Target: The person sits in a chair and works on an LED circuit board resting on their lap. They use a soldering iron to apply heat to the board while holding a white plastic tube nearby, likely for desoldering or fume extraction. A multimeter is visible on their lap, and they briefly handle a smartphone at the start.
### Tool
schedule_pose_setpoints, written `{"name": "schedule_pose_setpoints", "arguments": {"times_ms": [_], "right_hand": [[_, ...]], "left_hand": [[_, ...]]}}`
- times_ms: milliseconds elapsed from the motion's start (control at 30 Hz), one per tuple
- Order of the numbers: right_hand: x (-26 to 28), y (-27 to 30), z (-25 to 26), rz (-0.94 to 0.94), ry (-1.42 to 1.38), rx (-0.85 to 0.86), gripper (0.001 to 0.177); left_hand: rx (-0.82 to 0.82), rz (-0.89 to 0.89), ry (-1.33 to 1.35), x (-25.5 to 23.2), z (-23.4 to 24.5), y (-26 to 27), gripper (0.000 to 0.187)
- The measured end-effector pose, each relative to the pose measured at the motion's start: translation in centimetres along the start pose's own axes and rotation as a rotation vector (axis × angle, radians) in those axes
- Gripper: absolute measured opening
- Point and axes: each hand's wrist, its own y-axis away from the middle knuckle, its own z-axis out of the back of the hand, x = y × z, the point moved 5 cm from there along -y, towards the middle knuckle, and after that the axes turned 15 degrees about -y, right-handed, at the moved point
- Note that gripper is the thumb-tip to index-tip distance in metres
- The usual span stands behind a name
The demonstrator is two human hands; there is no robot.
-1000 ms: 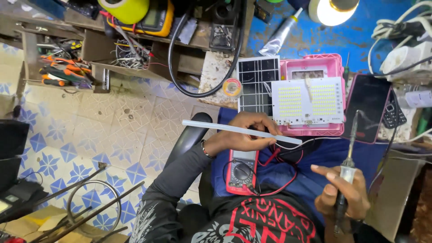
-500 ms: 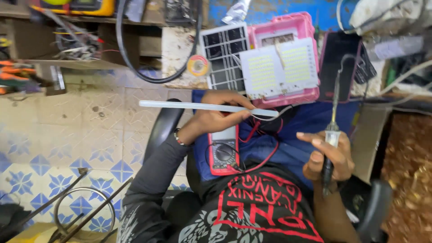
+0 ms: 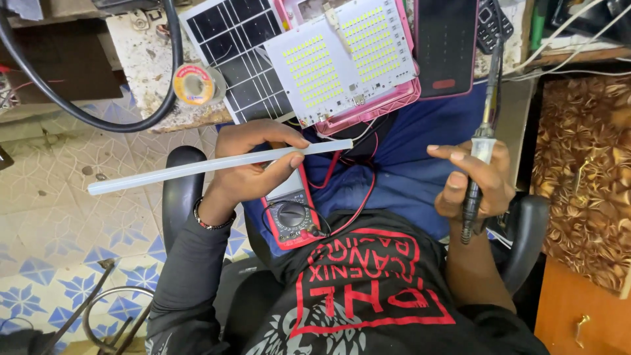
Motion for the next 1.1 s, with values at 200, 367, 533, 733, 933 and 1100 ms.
{"name": "schedule_pose_setpoints", "arguments": {"times_ms": [200, 367, 533, 733, 933, 1100], "right_hand": [[-0.3, 0.3, -0.1, -0.035, 0.039, -0.008, 0.023], [-0.4, 0.0, -0.3, -0.070, 0.068, 0.024, 0.025], [0.1, -1.1, -0.8, -0.105, 0.150, 0.140, 0.024], [0.0, -1.2, -1.0, -0.117, 0.133, 0.166, 0.027], [0.1, -1.4, -1.4, -0.132, 0.097, 0.080, 0.029], [-0.6, 1.5, 0.1, -0.321, -0.043, -0.163, 0.055]], "left_hand": [[0.013, 0.013, 0.008, 0.1, 0.0, 0.1, 0.013], [0.016, 0.004, 0.031, 0.3, 0.0, 0.1, 0.011], [0.021, -0.011, 0.037, 0.3, 0.1, 0.0, 0.014], [0.001, -0.035, 0.032, 0.5, 0.0, 0.1, 0.013], [0.021, -0.028, 0.015, 0.3, 0.2, -0.1, 0.012], [-0.001, 0.028, 0.012, 0.3, 0.7, 0.0, 0.019]]}}
